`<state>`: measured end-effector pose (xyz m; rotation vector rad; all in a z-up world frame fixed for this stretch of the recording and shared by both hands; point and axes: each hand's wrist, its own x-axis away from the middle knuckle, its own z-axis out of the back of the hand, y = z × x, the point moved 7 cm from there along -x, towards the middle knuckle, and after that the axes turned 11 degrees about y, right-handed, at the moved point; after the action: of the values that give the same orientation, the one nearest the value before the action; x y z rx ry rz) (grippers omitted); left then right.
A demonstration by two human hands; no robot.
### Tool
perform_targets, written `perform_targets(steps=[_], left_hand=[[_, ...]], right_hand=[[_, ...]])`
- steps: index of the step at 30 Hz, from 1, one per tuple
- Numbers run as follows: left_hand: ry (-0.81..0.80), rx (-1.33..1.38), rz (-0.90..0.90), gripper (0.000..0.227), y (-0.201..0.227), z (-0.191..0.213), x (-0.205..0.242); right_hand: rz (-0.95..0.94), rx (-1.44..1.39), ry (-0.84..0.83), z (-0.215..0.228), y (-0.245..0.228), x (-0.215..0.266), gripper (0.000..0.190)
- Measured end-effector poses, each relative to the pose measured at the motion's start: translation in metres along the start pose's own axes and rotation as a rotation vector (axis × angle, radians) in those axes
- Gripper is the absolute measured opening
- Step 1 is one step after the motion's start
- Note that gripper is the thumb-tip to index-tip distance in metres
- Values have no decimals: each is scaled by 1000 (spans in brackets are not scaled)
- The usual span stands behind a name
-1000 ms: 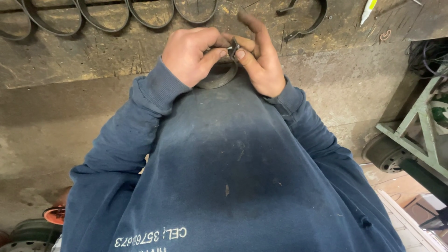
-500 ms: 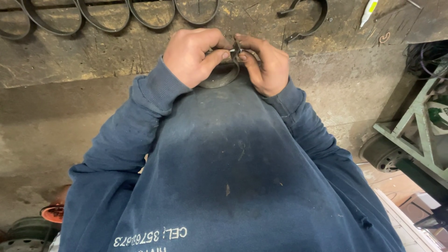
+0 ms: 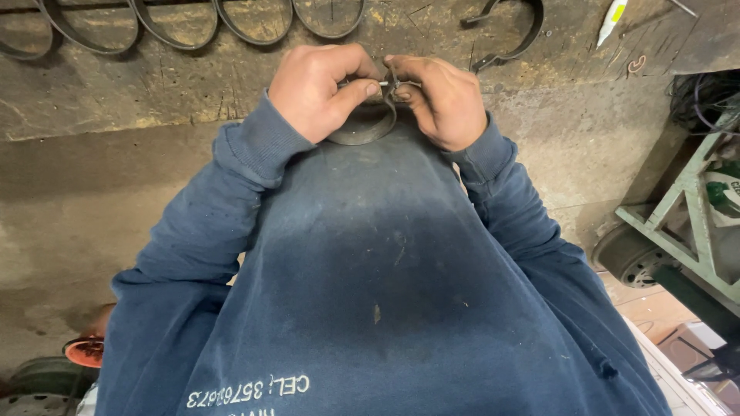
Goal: The person assembles metal pipe clamp brackets at a workbench. They pick up a clamp bracket, insert a bolt through its mounting holes, thread a nut onto the bolt by hand, and place the assembled clamp onto a rod with the other finished clamps, repeating this for successive brackets.
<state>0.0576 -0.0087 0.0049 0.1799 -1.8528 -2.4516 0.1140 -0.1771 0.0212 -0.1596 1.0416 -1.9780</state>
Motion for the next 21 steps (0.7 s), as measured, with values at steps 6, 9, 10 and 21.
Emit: perform_targets(steps=[6,9,10,21], left_hand=[[0,-29,0,11,7,1,2],[12,-38,-2,11,7,0,3],[12,-36,3,12,7,0,4],[48,-31,-29,11,9,-2,8]], right_hand=[[-12,2,-37,3,-7,-3,23],[-29,36,-58,3,-3,0,20],[-34,58,-63,2,-1,1,18],[-451,-166,-60,-20,22,19,20]])
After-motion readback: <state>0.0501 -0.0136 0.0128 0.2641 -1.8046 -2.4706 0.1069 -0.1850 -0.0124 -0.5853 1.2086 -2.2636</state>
